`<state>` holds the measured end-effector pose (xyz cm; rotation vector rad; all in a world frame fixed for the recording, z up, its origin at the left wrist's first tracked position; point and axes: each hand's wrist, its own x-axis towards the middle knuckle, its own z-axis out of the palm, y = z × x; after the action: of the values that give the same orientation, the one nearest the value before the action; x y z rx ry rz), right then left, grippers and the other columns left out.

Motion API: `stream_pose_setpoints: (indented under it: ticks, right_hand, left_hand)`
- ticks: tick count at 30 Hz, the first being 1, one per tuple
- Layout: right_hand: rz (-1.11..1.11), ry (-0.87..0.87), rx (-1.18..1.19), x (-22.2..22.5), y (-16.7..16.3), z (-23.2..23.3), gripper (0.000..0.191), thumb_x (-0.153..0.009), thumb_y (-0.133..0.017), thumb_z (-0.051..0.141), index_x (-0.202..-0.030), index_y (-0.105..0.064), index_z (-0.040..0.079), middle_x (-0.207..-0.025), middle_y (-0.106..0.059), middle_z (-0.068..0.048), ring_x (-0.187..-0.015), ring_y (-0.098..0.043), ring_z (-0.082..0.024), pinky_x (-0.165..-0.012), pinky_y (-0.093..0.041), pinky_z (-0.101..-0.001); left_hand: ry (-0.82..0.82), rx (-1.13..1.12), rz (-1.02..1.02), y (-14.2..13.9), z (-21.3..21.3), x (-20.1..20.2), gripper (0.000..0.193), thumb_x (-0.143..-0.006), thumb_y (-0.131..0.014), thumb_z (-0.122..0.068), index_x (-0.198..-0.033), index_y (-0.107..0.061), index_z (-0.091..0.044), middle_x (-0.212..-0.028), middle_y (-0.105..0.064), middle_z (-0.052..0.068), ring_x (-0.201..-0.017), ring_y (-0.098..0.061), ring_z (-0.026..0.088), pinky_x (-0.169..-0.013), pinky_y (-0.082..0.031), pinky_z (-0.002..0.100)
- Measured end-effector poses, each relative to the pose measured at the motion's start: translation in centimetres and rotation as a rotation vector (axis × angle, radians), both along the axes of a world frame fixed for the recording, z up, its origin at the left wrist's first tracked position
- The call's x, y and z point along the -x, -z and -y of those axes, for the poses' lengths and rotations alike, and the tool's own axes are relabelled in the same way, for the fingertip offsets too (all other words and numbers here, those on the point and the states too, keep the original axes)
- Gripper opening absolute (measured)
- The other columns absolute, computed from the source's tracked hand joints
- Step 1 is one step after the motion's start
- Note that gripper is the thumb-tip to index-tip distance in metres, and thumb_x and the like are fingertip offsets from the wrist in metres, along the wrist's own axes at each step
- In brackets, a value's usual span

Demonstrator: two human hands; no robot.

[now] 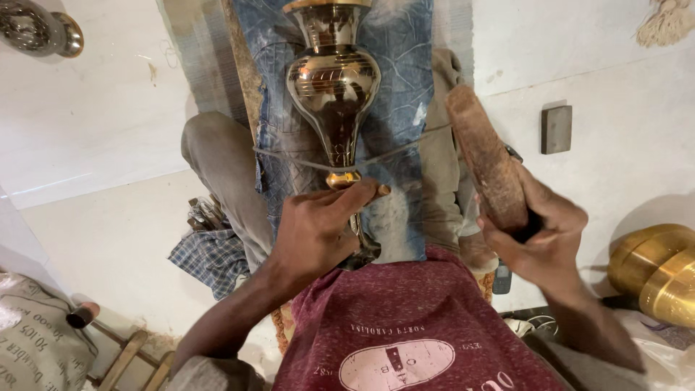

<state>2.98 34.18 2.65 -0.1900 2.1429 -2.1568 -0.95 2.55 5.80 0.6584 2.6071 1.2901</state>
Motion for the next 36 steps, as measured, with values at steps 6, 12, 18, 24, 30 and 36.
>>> stream_pose_setpoints:
  ticks: [6,12,18,24,30,36]
  right_hand:
    - [0.023,0.142,-0.277,-4.1,-0.8,0.4,0.079,-0.075,-0.067,-0.015,-0.150,-0.056,0.010,-0.104,-0.074,-0.012,-0.075,-0.072,-0.012,-0.064,-0.061,-0.0231]
    - [0.041,0.132,-0.203,-7.5,1.7,1.5,0.071,-0.076,-0.068,-0.014,-0.141,-0.065,0.013,-0.099,-0.075,-0.014,-0.066,-0.071,-0.011,-0.058,-0.060,-0.0216]
    - [0.088,0.402,-0.513,-13.3,3.8,3.5,0.055,-0.077,-0.075,-0.009,-0.129,-0.063,0.007,-0.108,-0.074,-0.019,-0.066,-0.072,-0.017,-0.063,-0.060,-0.0240]
    - [-0.130,0.348,-0.598,-15.0,5.2,4.4,0.069,-0.069,-0.071,-0.004,-0.137,-0.058,-0.007,-0.120,-0.068,-0.029,-0.097,-0.073,-0.030,-0.083,-0.060,-0.0306]
    - [0.030,0.371,-0.482,-12.1,5.6,5.2,0.063,-0.074,-0.074,-0.003,-0.136,-0.061,-0.008,-0.098,-0.076,-0.020,-0.079,-0.079,-0.017,-0.065,-0.067,-0.0262]
    - [-0.117,0.162,-0.421,-4.4,3.1,7.0,0.074,-0.080,-0.072,-0.005,-0.151,-0.055,0.003,-0.108,-0.071,-0.018,-0.088,-0.072,-0.014,-0.070,-0.059,-0.0249]
  left_hand:
    - [0.099,-0.002,0.021,0.2,0.2,0.7,0.055,-0.072,-0.065,0.004,-0.126,-0.063,0.000,-0.112,-0.076,0.023,-0.065,-0.072,0.018,-0.048,-0.057,0.032]
    - [0.421,0.484,0.291,0.3,-1.2,2.3,0.056,-0.090,-0.051,0.008,-0.140,-0.059,-0.016,-0.068,-0.062,0.006,-0.044,-0.046,0.013,-0.035,-0.042,0.030]
    - [0.455,-0.216,-0.194,0.8,-0.1,3.3,0.037,-0.095,-0.059,0.009,-0.129,-0.067,-0.003,-0.060,-0.048,0.000,-0.050,-0.041,0.011,-0.041,-0.033,0.031]
    - [0.376,-0.397,-0.031,2.8,1.4,3.6,0.037,-0.084,-0.055,0.012,-0.114,-0.067,-0.004,-0.099,-0.079,0.015,-0.068,-0.069,0.014,-0.048,-0.053,0.022]
    - [-0.479,-0.964,0.210,3.0,0.1,-2.3,0.021,-0.100,-0.064,0.009,-0.119,-0.064,0.001,-0.102,-0.075,0.014,-0.090,-0.076,0.019,-0.082,-0.065,0.031]
    - [-0.740,-0.824,0.288,4.1,-0.8,-5.3,0.029,-0.096,-0.061,0.018,-0.123,-0.063,0.007,-0.108,-0.074,0.015,-0.097,-0.075,0.020,-0.085,-0.064,0.029]
